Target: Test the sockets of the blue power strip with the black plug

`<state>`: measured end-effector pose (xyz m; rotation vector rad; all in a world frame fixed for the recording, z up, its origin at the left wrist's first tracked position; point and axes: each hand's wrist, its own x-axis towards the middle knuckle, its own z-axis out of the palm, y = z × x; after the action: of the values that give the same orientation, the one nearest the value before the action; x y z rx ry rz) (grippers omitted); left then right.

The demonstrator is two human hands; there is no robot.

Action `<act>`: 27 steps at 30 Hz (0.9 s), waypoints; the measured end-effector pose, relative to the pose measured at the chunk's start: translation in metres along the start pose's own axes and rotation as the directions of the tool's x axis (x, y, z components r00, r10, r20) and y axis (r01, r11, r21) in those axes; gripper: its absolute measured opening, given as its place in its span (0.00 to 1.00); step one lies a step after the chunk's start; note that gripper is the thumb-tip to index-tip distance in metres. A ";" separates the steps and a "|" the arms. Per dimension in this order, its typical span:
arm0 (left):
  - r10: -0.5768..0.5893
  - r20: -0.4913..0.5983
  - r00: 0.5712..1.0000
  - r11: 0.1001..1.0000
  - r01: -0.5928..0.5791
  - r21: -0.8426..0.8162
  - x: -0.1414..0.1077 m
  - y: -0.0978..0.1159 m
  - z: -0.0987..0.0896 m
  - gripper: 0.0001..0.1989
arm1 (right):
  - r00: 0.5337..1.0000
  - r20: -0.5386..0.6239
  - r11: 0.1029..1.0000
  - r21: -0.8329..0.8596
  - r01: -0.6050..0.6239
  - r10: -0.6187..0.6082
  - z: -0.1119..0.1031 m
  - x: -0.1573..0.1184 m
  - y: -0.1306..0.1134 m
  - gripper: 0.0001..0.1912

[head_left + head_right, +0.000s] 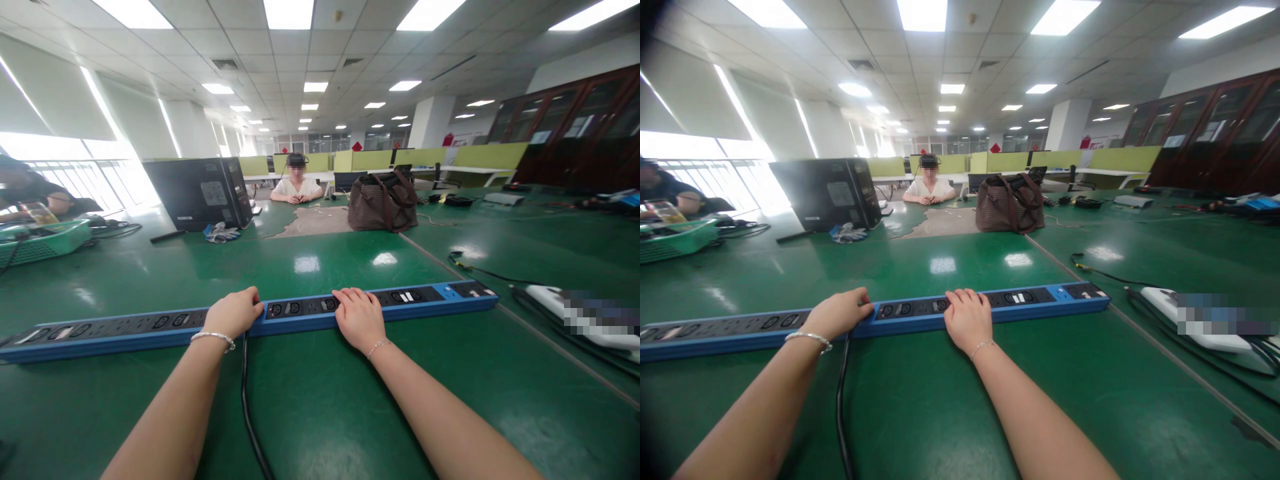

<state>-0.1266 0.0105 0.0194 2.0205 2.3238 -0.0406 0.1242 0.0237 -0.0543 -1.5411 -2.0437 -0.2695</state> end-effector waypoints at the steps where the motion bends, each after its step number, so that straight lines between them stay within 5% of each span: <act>1: 0.003 -0.001 1.000 1.000 -0.003 -0.003 0.001 0.000 0.000 0.15 | 1.000 0.000 1.000 0.000 -0.001 0.001 0.000 0.000 0.000 0.20; 27: 0.040 0.073 0.997 0.999 -0.037 -0.029 0.013 -0.003 0.001 0.14 | 1.000 -0.003 1.000 0.000 0.007 -0.007 0.000 0.000 0.000 0.20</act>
<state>-0.1319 0.0232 0.0177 2.0146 2.2289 -0.0796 0.1245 0.0238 -0.0547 -1.5328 -2.0474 -0.2741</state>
